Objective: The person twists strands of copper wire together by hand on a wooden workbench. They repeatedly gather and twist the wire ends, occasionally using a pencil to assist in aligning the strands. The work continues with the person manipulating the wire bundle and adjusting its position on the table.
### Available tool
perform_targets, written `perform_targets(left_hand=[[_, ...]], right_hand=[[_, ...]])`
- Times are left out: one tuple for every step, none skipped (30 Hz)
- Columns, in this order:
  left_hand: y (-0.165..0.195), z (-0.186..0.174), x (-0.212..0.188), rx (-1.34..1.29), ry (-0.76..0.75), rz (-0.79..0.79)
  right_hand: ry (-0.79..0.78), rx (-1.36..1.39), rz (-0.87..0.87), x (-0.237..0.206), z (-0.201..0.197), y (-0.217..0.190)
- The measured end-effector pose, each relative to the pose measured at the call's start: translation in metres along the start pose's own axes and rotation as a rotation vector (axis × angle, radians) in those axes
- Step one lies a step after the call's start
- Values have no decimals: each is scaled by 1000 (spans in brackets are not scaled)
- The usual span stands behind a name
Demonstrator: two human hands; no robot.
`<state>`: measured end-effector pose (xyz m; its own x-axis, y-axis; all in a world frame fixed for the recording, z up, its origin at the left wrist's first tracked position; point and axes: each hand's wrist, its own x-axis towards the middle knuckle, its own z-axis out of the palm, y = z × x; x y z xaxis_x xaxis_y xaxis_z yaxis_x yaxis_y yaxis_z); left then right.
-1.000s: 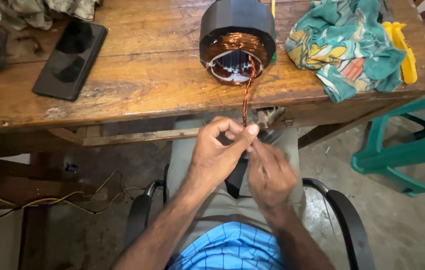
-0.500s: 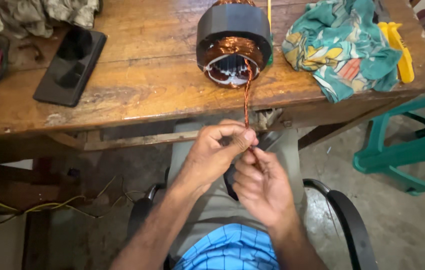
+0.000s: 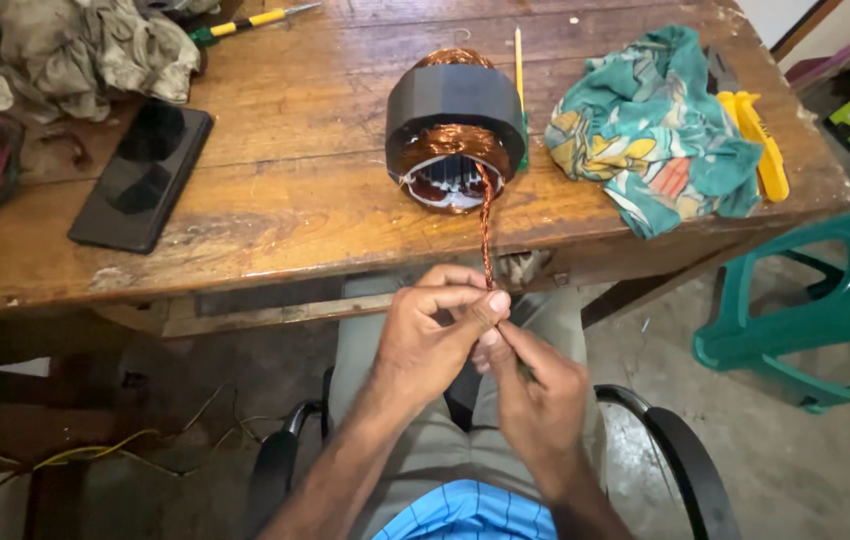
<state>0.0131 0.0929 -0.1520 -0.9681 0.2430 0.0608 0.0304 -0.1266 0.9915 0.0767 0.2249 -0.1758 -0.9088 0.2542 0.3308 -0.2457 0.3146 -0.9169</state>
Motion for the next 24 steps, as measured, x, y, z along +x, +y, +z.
perform_targets(left_hand=[[0,-3,1,-125,-73,-44],[1,-8,3,-247,-148,-81],[1,-11,4,-371,-220,-125],[1,-11,4,-395,-235,-139],[1,-12,5,-419,-253,-154],[1,-12,7,-438,-277,-162],[2,-13,9,-477,-285,-183],[3,-13,8,-521,-289,-211],[4,-13,9,-567,-290,-236],[6,-14,10,-499,-247,-200],[7,-15,10,-430,-205,-171],[8,-15,11,-363,-169,-147],[10,-16,13,-254,-124,-52],[11,-16,15,-144,-77,46],[11,-16,17,-37,-31,140],[12,-15,19,-3,1,140],[12,-15,20,32,32,142],[12,-14,22,69,66,149],[13,-13,23,103,110,158],[13,-13,23,137,157,167],[14,-12,23,173,206,178],[15,-12,22,203,216,210],[16,-11,20,232,225,240],[17,-11,18,260,232,267]], right_hand=[[-70,147,81,3,-3,7],[-141,295,156,9,-4,15],[-243,609,316,14,-6,24],[-344,920,490,16,-8,32],[-439,1233,665,16,-9,39],[-474,1305,675,17,-7,44],[-511,1376,682,18,-6,48],[-546,1445,700,16,-5,50],[-585,1511,718,17,-4,50],[-630,1583,732,18,-2,48],[-670,1658,749,20,1,45],[-551,1353,635,23,1,41],[-433,1050,518,26,1,35],[-317,747,397,29,2,28],[-231,541,306,30,3,21],[-144,328,219,30,5,13],[-58,114,130,31,7,5],[-46,20,46,33,9,-3],[-36,-74,-37,34,11,-11],[-29,-168,-120,34,12,-19],[-24,-217,-147,33,14,-26],[-15,-261,-180,34,16,-32],[-5,-305,-211,34,17,-36],[-15,-305,-200,32,17,-38]])
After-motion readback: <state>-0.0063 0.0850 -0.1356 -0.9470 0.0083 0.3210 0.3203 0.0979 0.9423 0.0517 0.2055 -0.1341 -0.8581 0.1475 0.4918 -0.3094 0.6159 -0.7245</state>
